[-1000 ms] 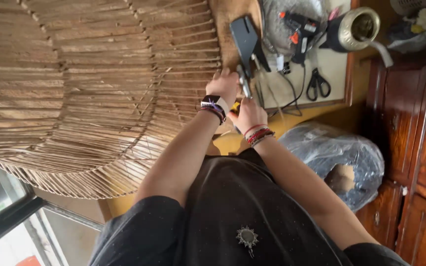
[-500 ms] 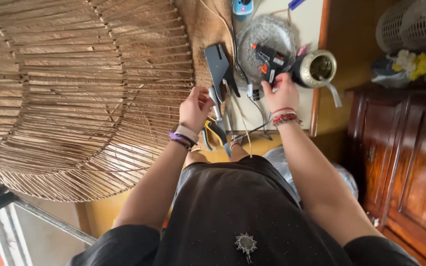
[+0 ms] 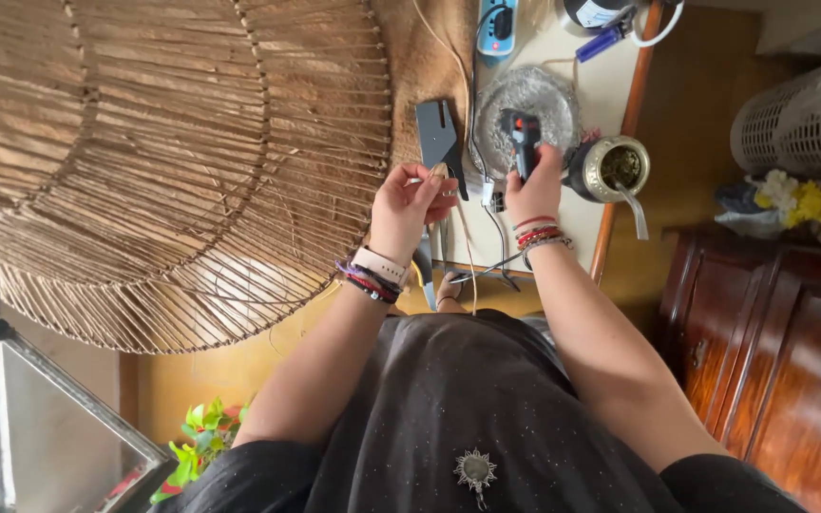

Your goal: Assembling and detailing a wicker lampshade using various hand tools and adhesives

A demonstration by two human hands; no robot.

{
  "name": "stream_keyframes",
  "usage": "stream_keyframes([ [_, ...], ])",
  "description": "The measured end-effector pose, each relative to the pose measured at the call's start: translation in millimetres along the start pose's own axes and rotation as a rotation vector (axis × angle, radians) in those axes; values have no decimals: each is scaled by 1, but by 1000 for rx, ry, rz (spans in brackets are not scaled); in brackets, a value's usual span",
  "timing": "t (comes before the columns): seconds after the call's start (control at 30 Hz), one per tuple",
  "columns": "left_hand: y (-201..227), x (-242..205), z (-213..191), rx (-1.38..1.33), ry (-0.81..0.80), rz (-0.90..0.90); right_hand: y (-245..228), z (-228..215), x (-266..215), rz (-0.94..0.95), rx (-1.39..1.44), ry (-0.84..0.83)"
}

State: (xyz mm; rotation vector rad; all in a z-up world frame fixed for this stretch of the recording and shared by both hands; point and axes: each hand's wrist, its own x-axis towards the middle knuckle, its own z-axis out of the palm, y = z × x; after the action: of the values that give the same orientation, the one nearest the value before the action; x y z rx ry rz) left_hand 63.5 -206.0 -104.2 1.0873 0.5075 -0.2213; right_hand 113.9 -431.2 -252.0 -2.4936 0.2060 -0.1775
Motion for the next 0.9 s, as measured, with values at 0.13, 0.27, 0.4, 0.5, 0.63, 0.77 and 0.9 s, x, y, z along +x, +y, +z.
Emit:
stream_keyframes([
  [0.13,8,-14,2,71,23,43,-38,-31,-4,-173,-93,-59],
  [0.27,21,-38,8,64,39,97,-39,-43,5,-18,94,-314],
  [0.4,48,-68,20,151,0,241,-125,-139,-7,108,888,-431],
  [0.5,66,-98,39,490,-34,483,-121,-162,-30,-29,1013,-459],
  [0.63,107,-141,89,330,-225,561,-95,-187,-46,-229,701,-430],
  [0.77,110,-151,100,325,-286,596,-142,-224,-66,-341,527,-387],
  [0.9,110,-160,102,266,-342,554,-137,-230,-75,-407,469,-329],
])
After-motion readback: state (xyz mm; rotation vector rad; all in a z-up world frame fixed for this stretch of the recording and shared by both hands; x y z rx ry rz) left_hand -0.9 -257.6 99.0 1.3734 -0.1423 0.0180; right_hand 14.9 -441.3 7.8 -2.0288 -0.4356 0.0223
